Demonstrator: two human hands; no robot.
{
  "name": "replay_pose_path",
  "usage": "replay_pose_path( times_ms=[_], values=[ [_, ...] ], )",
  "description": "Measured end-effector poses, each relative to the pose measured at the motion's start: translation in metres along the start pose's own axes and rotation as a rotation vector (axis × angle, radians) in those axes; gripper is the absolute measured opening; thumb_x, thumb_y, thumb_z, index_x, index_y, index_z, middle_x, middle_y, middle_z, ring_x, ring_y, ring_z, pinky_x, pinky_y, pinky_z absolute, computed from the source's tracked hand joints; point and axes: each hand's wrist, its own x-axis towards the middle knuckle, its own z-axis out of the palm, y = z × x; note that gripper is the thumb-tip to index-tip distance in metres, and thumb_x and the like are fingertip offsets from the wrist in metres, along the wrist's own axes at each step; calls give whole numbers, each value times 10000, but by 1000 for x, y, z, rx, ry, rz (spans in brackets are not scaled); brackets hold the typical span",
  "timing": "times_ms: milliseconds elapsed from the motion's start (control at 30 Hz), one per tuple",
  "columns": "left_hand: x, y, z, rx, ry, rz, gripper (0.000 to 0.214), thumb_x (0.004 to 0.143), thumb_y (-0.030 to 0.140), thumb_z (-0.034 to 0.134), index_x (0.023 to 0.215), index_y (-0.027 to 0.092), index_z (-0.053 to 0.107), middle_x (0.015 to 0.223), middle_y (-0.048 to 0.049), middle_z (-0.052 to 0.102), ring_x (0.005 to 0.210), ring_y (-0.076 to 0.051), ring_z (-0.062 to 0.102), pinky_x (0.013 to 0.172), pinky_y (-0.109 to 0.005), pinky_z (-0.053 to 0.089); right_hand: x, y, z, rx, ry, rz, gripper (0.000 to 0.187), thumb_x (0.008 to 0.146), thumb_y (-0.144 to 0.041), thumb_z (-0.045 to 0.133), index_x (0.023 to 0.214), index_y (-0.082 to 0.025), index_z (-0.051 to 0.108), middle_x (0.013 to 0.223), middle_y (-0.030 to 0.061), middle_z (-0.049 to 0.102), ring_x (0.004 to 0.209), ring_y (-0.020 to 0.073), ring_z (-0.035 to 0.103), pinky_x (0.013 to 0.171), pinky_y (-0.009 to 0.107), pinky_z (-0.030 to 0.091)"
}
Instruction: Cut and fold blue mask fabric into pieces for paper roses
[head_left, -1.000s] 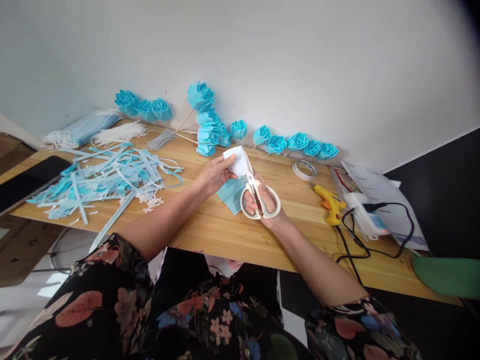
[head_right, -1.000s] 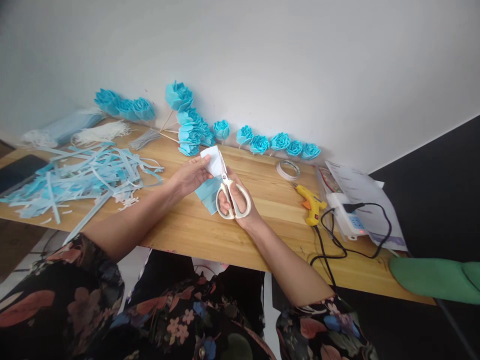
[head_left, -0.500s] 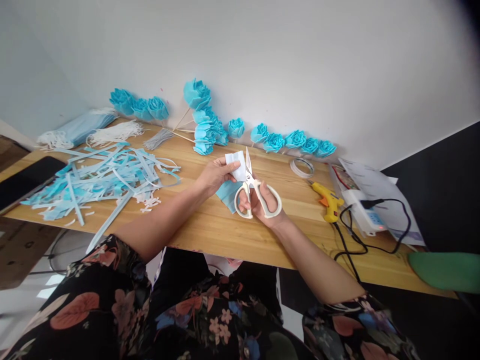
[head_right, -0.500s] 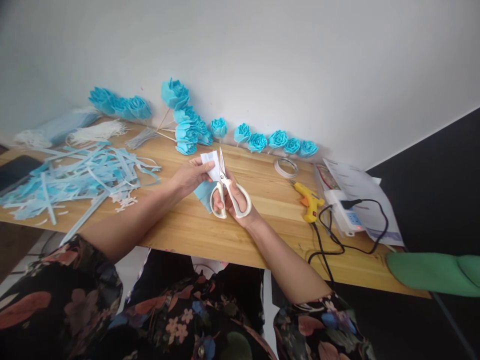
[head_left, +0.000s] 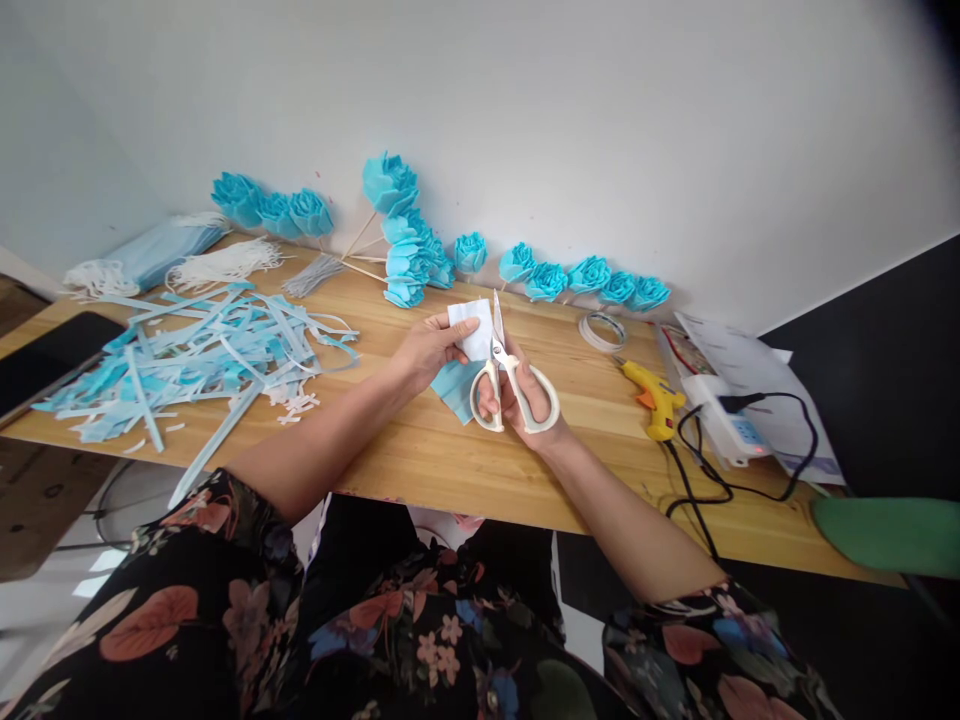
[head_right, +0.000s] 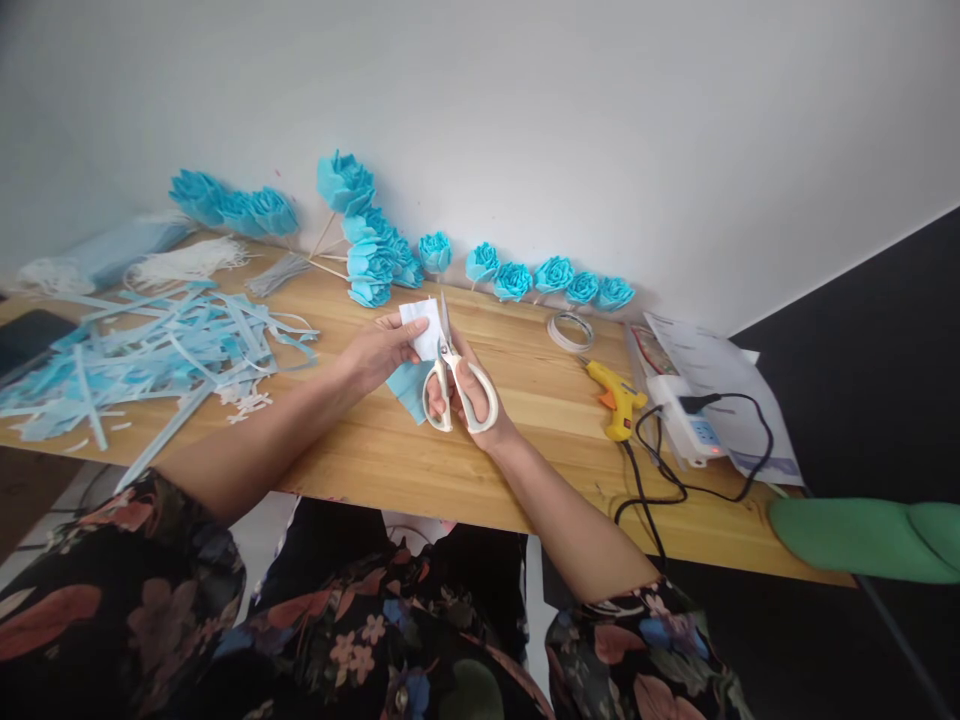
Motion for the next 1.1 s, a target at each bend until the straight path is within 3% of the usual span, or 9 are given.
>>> replay_pose_path(
  times_ms=[367, 733, 933, 1100],
  values=[
    [-4, 3, 1, 147, 57, 142, 223, 720, 261, 821, 838, 98, 725, 725, -29, 710, 566, -96, 588, 490, -212, 445, 2, 2, -2, -64, 30, 5, 793, 875, -645, 585, 1509, -265, 299, 731, -23, 605, 564, 135, 517, 510, 282, 483],
    [-1, 1, 1, 61, 31, 63, 185, 728, 226, 819, 806, 99, 709, 680, -20, 704, 546, -95, 599, 464, -201, 436, 2, -2, 4, -56, 93, -23, 827, 858, -625, 625, 1528, -274, 291, 602, -63, 564, 417, 108, 424, 390, 250, 357],
    [0, 1, -1, 48, 26, 50, 189, 739, 228, 820, 820, 99, 708, 668, -21, 702, 538, -94, 595, 455, -196, 430, 1, -1, 2, -94, 140, 2, 915, 813, -655, 659, 1542, -278, 252, 602, -66, 565, 404, 102, 413, 372, 242, 328],
    [1, 2, -4, 60, 15, 45, 213, 739, 253, 823, 826, 98, 705, 675, -24, 694, 543, -92, 591, 446, -192, 424, 2, 0, -1, -103, 106, -4, 877, 834, -626, 653, 1534, -280, 254, 616, -69, 565, 417, 99, 417, 392, 241, 354]
  ],
)
